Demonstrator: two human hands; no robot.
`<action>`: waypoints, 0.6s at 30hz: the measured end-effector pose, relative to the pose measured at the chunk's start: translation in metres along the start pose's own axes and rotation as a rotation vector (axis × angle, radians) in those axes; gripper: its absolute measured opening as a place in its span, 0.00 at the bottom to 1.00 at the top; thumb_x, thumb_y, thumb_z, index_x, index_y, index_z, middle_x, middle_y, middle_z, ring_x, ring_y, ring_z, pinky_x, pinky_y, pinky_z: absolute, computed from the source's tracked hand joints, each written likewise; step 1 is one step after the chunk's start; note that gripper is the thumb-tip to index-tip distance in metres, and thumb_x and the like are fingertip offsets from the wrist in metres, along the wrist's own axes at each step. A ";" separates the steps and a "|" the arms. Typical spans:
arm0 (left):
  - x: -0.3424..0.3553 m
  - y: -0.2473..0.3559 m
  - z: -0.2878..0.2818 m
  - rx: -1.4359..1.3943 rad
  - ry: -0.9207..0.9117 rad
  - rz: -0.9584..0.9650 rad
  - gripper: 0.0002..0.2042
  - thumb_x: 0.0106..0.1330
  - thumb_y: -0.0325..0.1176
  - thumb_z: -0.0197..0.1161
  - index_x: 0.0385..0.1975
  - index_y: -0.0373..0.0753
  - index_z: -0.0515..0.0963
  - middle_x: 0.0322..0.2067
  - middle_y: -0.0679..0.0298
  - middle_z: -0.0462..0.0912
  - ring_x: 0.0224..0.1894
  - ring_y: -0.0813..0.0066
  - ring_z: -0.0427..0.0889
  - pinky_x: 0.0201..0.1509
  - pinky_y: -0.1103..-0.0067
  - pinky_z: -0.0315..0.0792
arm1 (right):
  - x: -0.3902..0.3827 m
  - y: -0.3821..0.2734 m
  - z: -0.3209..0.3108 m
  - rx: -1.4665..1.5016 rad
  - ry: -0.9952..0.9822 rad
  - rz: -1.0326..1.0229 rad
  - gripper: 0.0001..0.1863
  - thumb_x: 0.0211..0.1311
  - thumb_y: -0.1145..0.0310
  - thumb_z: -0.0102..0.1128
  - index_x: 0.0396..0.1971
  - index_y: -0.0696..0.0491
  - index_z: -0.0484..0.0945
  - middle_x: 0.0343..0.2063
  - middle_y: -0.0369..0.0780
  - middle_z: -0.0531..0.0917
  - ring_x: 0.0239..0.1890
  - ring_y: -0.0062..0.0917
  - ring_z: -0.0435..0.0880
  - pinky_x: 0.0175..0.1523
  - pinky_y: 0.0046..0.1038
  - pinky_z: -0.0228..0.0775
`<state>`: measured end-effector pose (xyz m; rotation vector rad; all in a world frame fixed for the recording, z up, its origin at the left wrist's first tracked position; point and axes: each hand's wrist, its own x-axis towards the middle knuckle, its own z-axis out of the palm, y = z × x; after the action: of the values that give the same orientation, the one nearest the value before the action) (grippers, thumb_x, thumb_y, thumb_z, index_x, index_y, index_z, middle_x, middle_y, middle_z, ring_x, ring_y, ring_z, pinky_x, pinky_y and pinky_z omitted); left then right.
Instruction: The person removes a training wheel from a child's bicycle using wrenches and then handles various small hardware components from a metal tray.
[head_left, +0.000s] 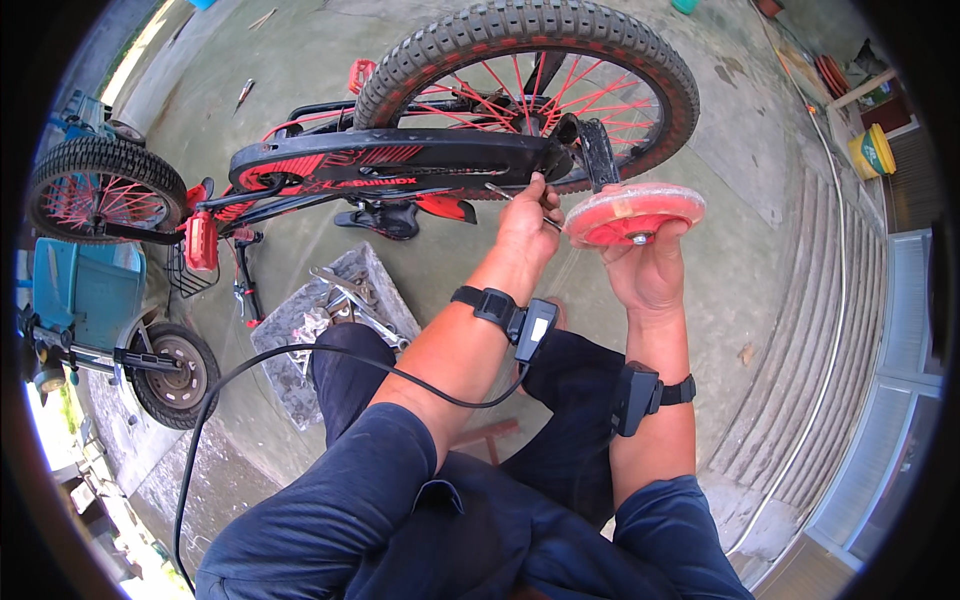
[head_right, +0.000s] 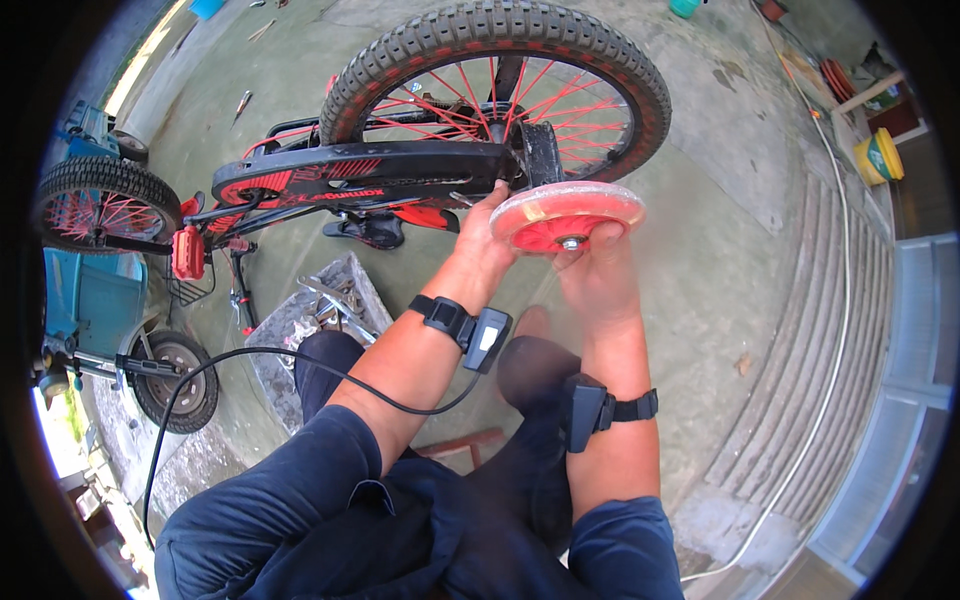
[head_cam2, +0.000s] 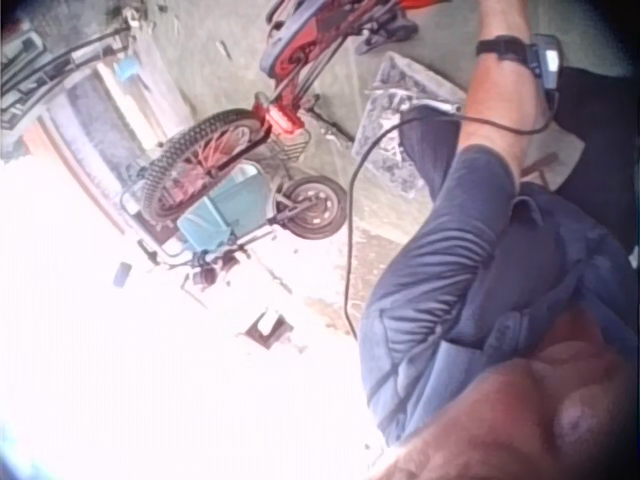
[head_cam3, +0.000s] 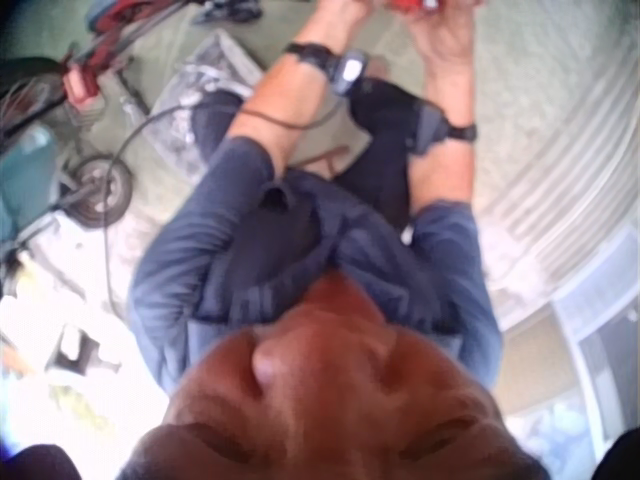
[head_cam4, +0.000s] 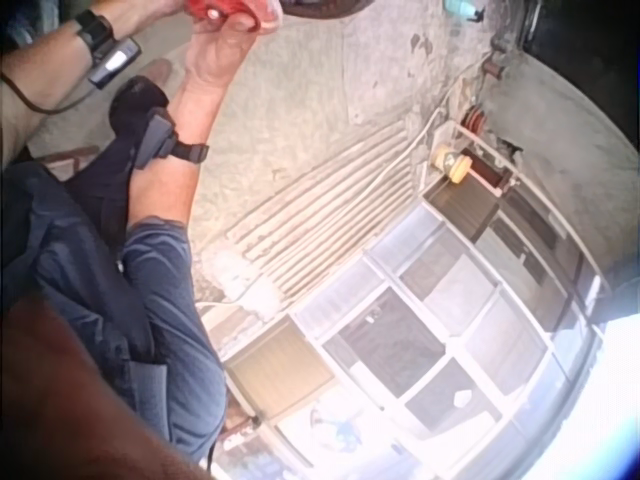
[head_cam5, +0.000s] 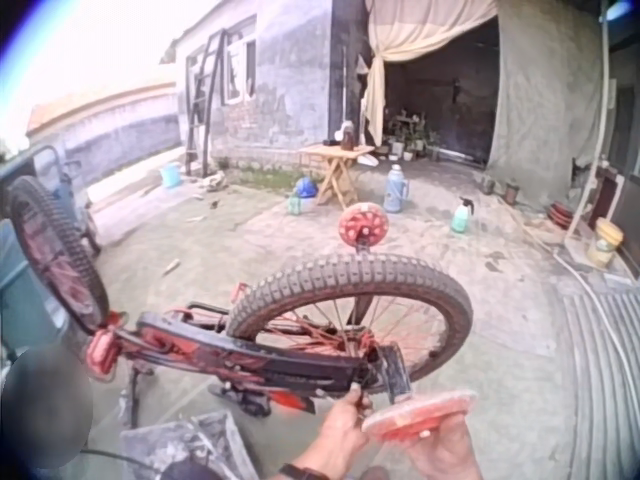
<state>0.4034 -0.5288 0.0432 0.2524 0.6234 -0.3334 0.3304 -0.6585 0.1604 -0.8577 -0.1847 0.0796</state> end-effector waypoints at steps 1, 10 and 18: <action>-0.003 -0.001 0.003 0.010 0.013 0.015 0.09 0.72 0.38 0.58 0.33 0.41 0.74 0.25 0.69 0.74 0.25 0.79 0.71 0.26 0.81 0.62 | -0.001 -0.001 0.004 0.007 0.008 -0.004 0.42 0.54 0.33 0.58 0.56 0.55 0.72 0.50 0.42 0.81 0.50 0.36 0.83 0.51 0.44 0.79; -0.025 -0.006 0.021 -0.016 0.041 0.054 0.15 0.76 0.45 0.50 0.33 0.39 0.74 0.26 0.66 0.77 0.25 0.77 0.72 0.25 0.81 0.62 | -0.001 -0.008 0.007 0.002 0.007 0.016 0.43 0.52 0.33 0.59 0.55 0.56 0.73 0.49 0.42 0.81 0.49 0.36 0.83 0.49 0.45 0.80; -0.034 -0.004 0.025 -0.016 0.079 0.036 0.12 0.74 0.42 0.52 0.32 0.41 0.72 0.26 0.67 0.75 0.25 0.78 0.70 0.24 0.81 0.61 | 0.000 -0.008 0.006 -0.007 0.016 0.021 0.45 0.52 0.31 0.58 0.54 0.58 0.73 0.46 0.44 0.82 0.46 0.37 0.85 0.47 0.44 0.81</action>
<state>0.3893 -0.5332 0.0828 0.2622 0.6983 -0.2852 0.3291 -0.6594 0.1701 -0.8668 -0.1606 0.0922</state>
